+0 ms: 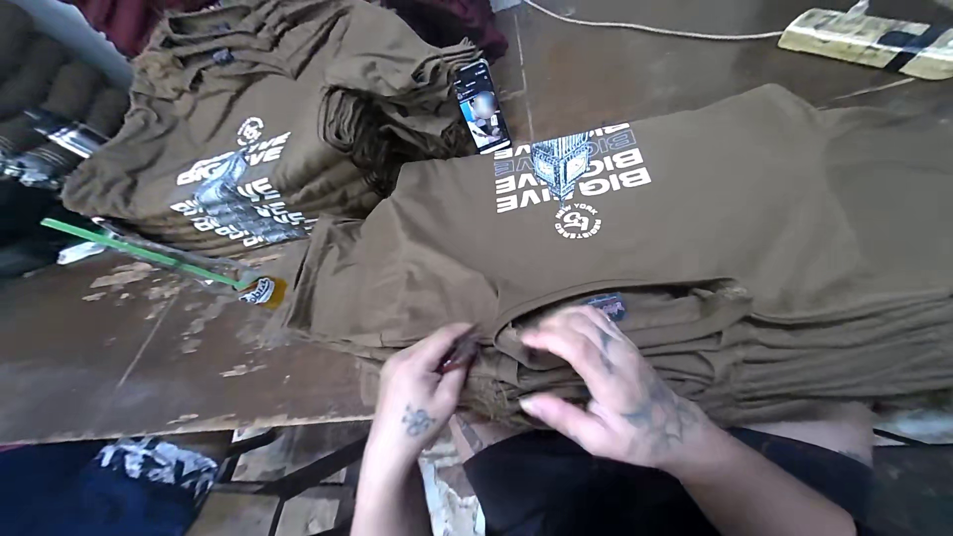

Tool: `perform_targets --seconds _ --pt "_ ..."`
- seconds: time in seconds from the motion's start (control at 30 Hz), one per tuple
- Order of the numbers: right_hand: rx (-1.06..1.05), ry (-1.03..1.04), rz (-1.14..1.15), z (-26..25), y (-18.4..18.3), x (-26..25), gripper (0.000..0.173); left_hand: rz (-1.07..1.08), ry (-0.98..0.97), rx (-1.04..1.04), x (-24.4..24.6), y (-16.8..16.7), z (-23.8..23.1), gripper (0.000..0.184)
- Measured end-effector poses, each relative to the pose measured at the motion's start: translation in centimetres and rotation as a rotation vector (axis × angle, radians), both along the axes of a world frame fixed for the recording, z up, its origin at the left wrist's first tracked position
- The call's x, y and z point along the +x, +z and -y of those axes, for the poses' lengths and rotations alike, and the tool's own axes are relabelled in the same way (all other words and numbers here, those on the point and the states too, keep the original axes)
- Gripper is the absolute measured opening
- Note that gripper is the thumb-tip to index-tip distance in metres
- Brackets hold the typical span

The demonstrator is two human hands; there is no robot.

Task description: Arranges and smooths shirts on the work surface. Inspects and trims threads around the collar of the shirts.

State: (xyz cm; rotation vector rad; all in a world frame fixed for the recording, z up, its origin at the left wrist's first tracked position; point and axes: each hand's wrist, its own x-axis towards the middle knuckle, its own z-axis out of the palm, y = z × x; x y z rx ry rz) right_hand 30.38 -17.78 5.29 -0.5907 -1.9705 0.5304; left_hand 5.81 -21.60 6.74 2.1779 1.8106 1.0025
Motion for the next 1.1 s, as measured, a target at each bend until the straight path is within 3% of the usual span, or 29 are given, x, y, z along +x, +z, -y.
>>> perform_targets --seconds 0.07,0.13,0.2,0.33,0.43,0.5,0.63,0.7,0.8,0.93,1.1 --pt "0.002 -0.071 0.095 -0.7 0.2 -1.2 0.038 0.153 0.0 0.055 0.2 -1.0 -0.2 0.023" --pt "-0.017 -0.069 0.042 -1.4 -0.2 -1.7 0.037 0.478 -0.003 0.158 0.4 -1.8 -0.4 0.02" --pt "-0.058 -0.015 -0.033 -1.7 -0.3 -1.5 0.036 0.643 0.001 0.219 0.8 -2.6 -0.6 0.016" --pt "-0.079 0.067 -0.024 -1.9 -0.4 -1.1 0.035 0.661 -0.04 0.22 0.9 -3.1 -0.6 0.017" --pt "-0.05 -0.006 0.103 -1.7 -0.3 -1.7 0.029 0.649 -0.041 0.236 0.9 -3.4 -0.5 0.02" --pt "0.001 -0.072 0.113 -1.7 -0.6 -2.4 0.021 0.618 -0.034 0.248 1.1 -3.5 -0.4 0.022" --pt "0.002 -0.116 0.042 -1.7 -0.5 -2.2 0.027 0.498 -0.02 0.195 0.9 -3.2 -0.1 0.025" --pt "-0.003 -0.091 -0.016 -1.7 -0.7 -1.6 0.029 0.326 0.035 0.121 0.8 -2.3 0.2 0.03" --pt "0.008 -0.07 -0.065 -1.5 -0.9 -1.1 0.031 0.05 0.019 0.084 1.0 0.0 1.0 0.051" --pt "0.023 -0.076 -0.091 -1.3 -1.2 -1.1 0.032 -0.229 -0.139 0.152 1.9 2.7 1.9 0.037" --pt "0.047 -0.076 -0.096 -1.3 -1.4 -1.2 0.032 -0.402 -0.111 0.212 2.2 3.4 2.1 0.031"
